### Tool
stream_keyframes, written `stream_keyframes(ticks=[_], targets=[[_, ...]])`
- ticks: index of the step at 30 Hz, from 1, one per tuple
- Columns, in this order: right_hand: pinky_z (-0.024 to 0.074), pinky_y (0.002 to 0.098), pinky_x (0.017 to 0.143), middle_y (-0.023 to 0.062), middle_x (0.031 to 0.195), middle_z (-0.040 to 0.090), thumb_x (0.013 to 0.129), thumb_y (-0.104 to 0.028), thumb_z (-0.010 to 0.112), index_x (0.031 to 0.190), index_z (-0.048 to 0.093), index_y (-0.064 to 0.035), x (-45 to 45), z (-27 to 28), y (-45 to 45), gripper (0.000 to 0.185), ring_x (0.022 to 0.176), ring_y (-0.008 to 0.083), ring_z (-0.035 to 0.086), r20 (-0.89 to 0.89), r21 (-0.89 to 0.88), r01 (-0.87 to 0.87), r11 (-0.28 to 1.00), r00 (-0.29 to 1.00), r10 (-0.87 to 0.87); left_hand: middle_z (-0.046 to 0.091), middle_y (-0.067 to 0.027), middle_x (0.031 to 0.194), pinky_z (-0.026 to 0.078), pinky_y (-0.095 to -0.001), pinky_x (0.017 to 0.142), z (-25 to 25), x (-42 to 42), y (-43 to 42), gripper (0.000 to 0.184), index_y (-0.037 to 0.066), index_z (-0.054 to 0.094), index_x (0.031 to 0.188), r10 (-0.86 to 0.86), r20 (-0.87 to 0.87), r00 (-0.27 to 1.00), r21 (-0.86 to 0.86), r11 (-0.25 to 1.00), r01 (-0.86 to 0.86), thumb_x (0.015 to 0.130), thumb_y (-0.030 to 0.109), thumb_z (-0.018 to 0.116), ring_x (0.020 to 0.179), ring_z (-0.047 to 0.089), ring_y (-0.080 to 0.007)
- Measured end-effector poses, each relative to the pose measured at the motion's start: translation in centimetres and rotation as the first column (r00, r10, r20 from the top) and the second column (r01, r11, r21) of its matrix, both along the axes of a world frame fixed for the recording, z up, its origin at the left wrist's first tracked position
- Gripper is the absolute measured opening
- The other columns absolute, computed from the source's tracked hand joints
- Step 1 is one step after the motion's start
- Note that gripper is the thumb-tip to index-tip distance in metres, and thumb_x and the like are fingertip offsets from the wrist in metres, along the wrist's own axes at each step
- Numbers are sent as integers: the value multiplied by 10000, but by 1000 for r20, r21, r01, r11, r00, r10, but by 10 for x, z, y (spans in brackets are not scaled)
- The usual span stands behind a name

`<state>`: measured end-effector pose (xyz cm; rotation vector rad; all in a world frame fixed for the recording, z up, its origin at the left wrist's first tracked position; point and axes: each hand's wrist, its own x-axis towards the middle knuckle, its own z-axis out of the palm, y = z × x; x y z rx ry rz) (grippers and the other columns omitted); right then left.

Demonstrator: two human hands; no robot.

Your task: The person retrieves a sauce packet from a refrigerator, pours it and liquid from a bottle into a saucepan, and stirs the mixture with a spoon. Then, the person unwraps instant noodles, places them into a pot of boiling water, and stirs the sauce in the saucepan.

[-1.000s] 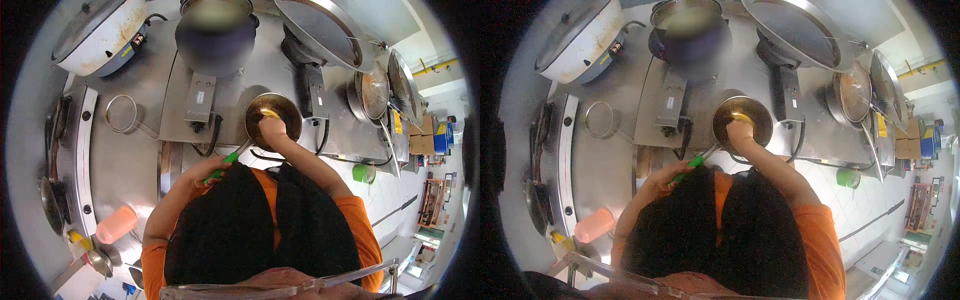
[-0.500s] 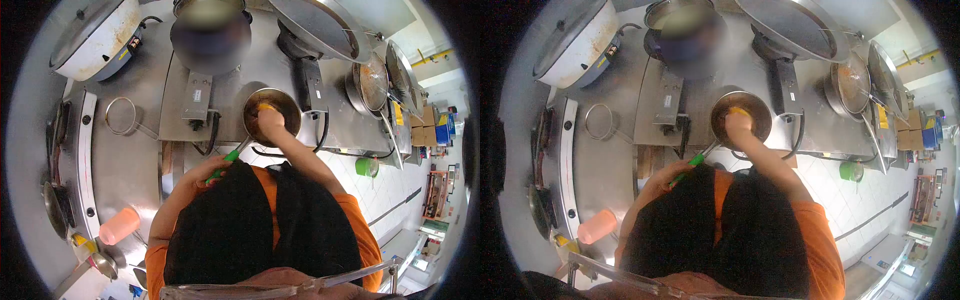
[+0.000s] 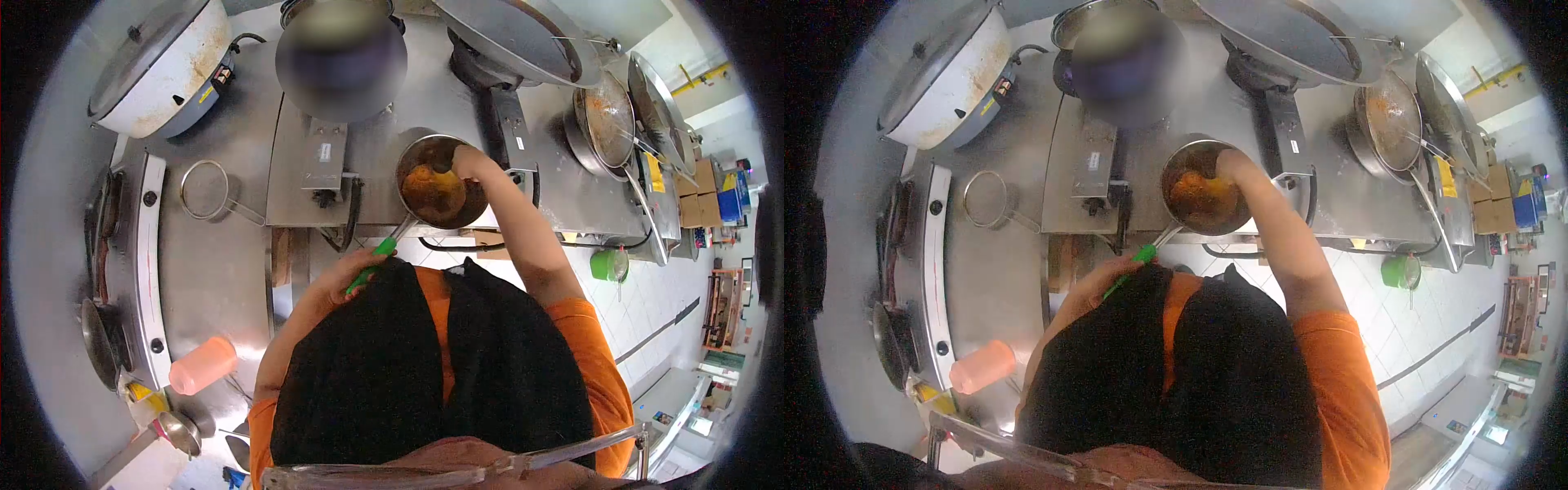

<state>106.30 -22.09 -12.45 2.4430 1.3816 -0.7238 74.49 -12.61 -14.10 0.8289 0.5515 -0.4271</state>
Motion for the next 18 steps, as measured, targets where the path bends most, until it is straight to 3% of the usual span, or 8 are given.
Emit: stream_keyframes(ticks=[1,4,6,9,12,15,17,18], targets=[[486,361,529,179,738,612,654,-77,544,722,625,-4,7,-39,-7,129,669,295,609,242,159,-121,980,967,80,414,40,584,259,-144,257,2,-2,0,291,110,487,1061,-13,3,1000,29,999,12,820,270,519,317,311,-21],[506,360,579,167,744,618,716,-85,502,740,629,-21,-36,-43,1,144,712,294,616,152,300,181,936,960,-235,412,40,580,259,-144,257,6,-5,1,287,107,475,1049,-54,29,998,117,992,50,817,268,523,320,317,-23],[498,382,687,158,908,611,779,-145,468,867,643,-57,-65,-37,12,214,856,273,603,192,155,123,980,970,-152,412,40,576,258,-145,257,-1,-7,1,285,106,468,1042,-34,25,999,63,997,32,816,270,524,323,321,-24],[495,382,700,148,891,617,784,-141,461,877,641,-56,-92,-39,12,219,843,263,608,99,134,155,979,981,-169,412,39,571,259,-147,256,-11,-12,-3,286,105,466,1040,9,-4,1000,18,1000,-9,818,277,520,323,328,-27],[499,363,684,145,838,621,764,-147,479,829,642,-46,-87,-49,0,203,810,277,612,219,131,16,991,975,-44,414,38,569,263,-146,256,1,-11,-6,284,105,468,1043,8,-3,1000,25,1000,-8,822,277,512,319,330,-28],[491,353,606,186,771,610,749,-134,486,762,623,-8,-42,-59,-16,186,708,293,611,103,433,-3,902,994,-46,414,39,573,263,-146,252,3,-11,-8,270,113,466,1036,10,20,1000,14,1000,-10,823,273,507,312,329,-27],[459,391,629,202,734,599,737,-181,525,770,610,-2,-23,-34,-14,201,707,337,591,-264,299,17,954,962,65,413,40,577,260,-147,246,2,-12,-8,258,121,462,1027,20,-5,1000,19,1000,-20,823,271,507,308,327,-26],[458,398,631,203,735,599,732,-193,535,771,609,-3,-27,-21,-15,208,711,336,592,-320,282,25,959,945,70,412,39,580,257,-147,244,3,-14,-8,251,126,459,1022,26,-40,999,32,999,-25,823,271,507,307,325,-26]])
